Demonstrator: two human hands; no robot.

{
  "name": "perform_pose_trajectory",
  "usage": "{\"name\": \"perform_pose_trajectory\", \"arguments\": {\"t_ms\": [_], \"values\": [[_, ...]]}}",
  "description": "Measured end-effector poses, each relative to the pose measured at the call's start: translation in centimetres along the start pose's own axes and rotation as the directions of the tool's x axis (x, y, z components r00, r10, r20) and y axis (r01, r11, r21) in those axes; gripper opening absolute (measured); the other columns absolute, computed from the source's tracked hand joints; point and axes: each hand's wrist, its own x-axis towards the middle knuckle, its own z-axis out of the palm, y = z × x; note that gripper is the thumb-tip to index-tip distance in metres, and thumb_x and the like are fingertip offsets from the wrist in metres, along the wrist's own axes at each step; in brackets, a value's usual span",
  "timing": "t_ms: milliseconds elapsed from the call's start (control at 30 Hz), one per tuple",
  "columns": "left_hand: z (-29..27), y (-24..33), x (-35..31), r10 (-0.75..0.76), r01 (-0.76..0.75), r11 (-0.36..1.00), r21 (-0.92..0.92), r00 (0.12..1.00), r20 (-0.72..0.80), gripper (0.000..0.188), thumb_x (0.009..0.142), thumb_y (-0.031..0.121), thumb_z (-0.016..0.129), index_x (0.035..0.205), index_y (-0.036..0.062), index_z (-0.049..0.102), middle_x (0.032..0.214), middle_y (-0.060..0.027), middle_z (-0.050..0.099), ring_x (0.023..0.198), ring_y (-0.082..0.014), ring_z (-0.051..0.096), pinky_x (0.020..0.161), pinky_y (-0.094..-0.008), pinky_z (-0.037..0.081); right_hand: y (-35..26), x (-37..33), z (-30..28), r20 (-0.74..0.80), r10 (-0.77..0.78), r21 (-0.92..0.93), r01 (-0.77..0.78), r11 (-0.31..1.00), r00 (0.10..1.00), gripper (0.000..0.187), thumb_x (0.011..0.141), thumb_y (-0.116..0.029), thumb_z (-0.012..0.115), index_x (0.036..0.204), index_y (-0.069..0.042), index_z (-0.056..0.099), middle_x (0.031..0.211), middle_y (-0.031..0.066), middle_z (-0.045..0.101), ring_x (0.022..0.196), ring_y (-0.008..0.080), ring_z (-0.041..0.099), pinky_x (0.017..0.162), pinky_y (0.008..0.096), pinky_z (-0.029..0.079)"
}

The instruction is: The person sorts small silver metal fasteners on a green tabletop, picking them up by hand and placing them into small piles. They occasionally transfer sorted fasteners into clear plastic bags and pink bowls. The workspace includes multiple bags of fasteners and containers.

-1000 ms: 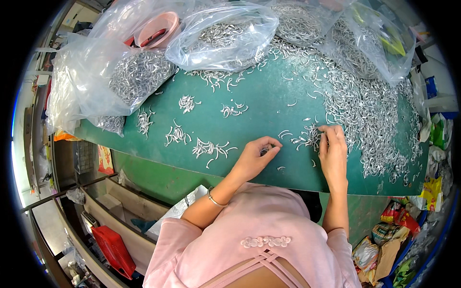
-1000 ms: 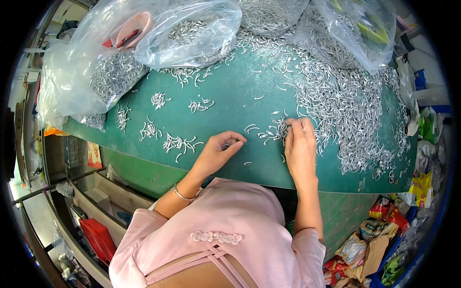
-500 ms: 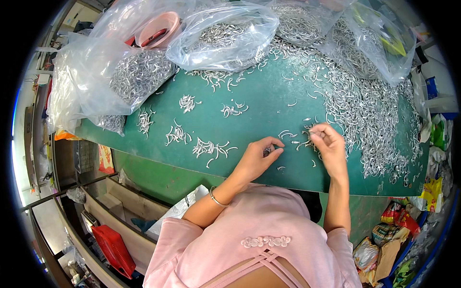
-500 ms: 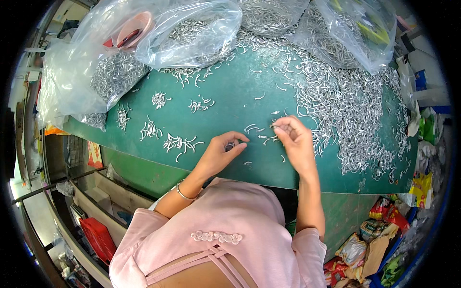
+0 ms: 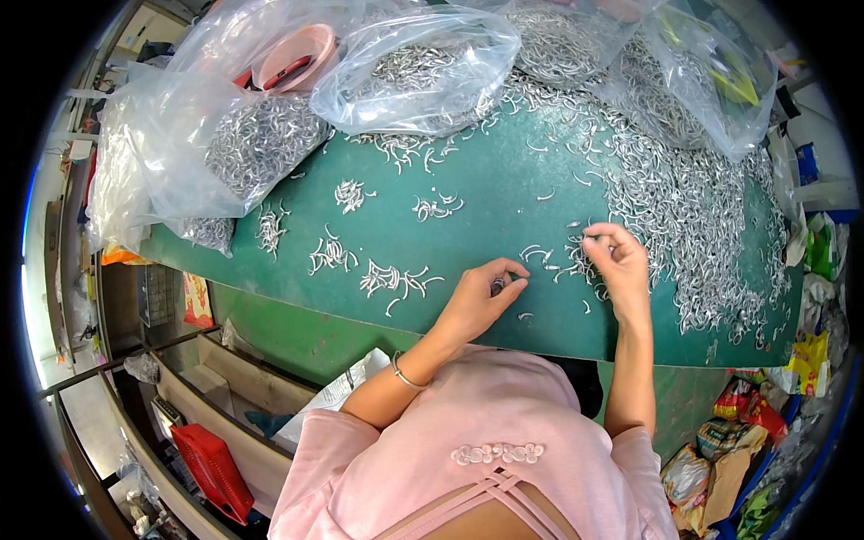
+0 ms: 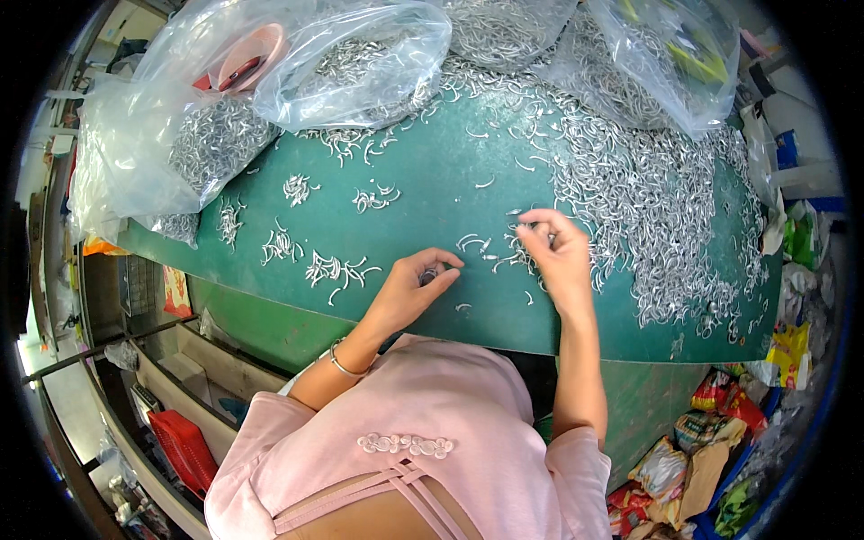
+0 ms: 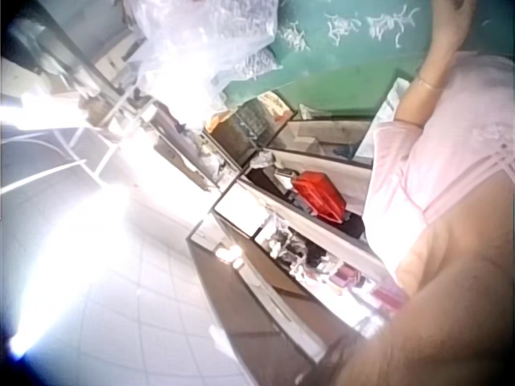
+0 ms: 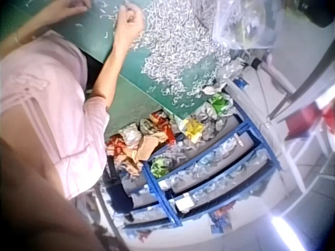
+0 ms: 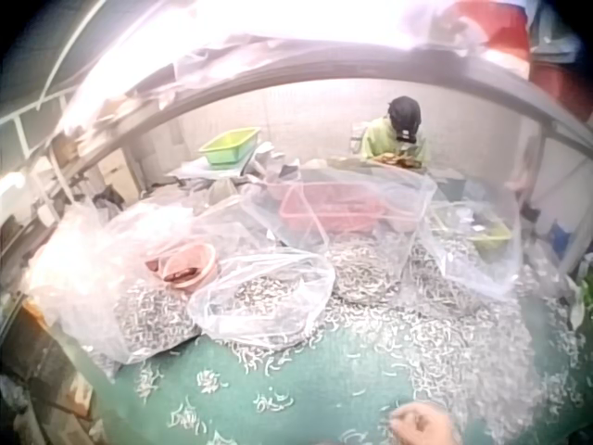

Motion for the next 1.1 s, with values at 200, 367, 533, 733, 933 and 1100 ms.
{"name": "perform_pose_trajectory", "arguments": {"t_ms": [200,367,533,733,933,1100], "values": [[-0.1,0.4,-0.2,0.006,-0.005,0.999,0.033,1.000,-0.019,0.014,0.090,0.008,0.063,0.101,0.0003,0.064,0.069,0.0027,0.053,0.059,-0.0030,0.039,0.051,-0.0215,0.034,-1.3,-1.0,2.1,0.014,-0.276,-0.867,0.149,0.475,0.961,0.019,0.075,-0.010,0.074,0.088,-0.004,0.062,0.083,0.0147,0.062,0.071,0.0352,0.061,0.061,0.0434,0.046],[-0.1,0.4,-0.2,0.008,-0.008,1.000,0.023,1.000,-0.011,0.014,0.090,0.008,0.063,0.101,0.0003,0.064,0.069,0.0030,0.051,0.059,-0.0032,0.038,0.051,-0.0218,0.033,-1.6,-0.8,1.9,0.057,-0.205,-0.877,0.148,0.457,0.977,0.018,0.075,-0.010,0.073,0.084,-0.004,0.059,0.082,0.0143,0.061,0.074,0.0363,0.061,0.062,0.0455,0.046],[-0.1,0.5,-0.1,0.000,0.001,1.000,0.021,1.000,-0.016,0.013,0.090,0.008,0.063,0.101,0.0004,0.064,0.068,0.0030,0.051,0.059,-0.0034,0.038,0.051,-0.0219,0.033,-2.0,-1.0,1.3,0.140,-0.177,-0.878,0.205,0.432,0.974,0.017,0.077,-0.010,0.072,0.084,-0.003,0.058,0.083,0.0141,0.060,0.077,0.0360,0.061,0.063,0.0455,0.046],[-0.2,0.6,-0.1,0.011,-0.010,0.999,0.039,1.000,-0.009,0.014,0.090,0.008,0.063,0.101,0.0003,0.064,0.068,0.0033,0.050,0.059,-0.0033,0.038,0.051,-0.0218,0.033,-0.9,-0.4,0.9,0.150,-0.222,-0.857,0.239,0.457,0.963,0.015,0.079,-0.006,0.069,0.086,0.000,0.057,0.079,0.0129,0.058,0.073,0.0286,0.061,0.060,0.0393,0.046],[-0.3,0.4,-0.1,0.016,-0.016,0.999,0.030,1.000,-0.018,0.014,0.090,0.008,0.063,0.101,-0.0001,0.064,0.069,0.0034,0.051,0.060,-0.0031,0.038,0.052,-0.0216,0.034,-1.3,-0.7,-1.0,0.176,0.083,-0.127,-0.061,0.990,0.981,0.006,0.089,0.001,0.060,0.087,-0.002,0.056,0.077,-0.0004,0.056,0.071,0.0050,0.049,0.063,0.0229,0.041],[-0.1,0.5,0.1,0.007,-0.007,1.000,0.020,1.000,0.001,0.014,0.090,0.008,0.063,0.101,0.0001,0.064,0.071,0.0027,0.052,0.060,-0.0032,0.039,0.052,-0.0215,0.034,0.2,0.5,-1.3,0.050,0.023,-0.136,-0.016,0.991,0.999,0.006,0.090,0.003,0.058,0.093,-0.002,0.058,0.078,-0.0027,0.053,0.072,0.0042,0.048,0.064,0.0211,0.039]]}}
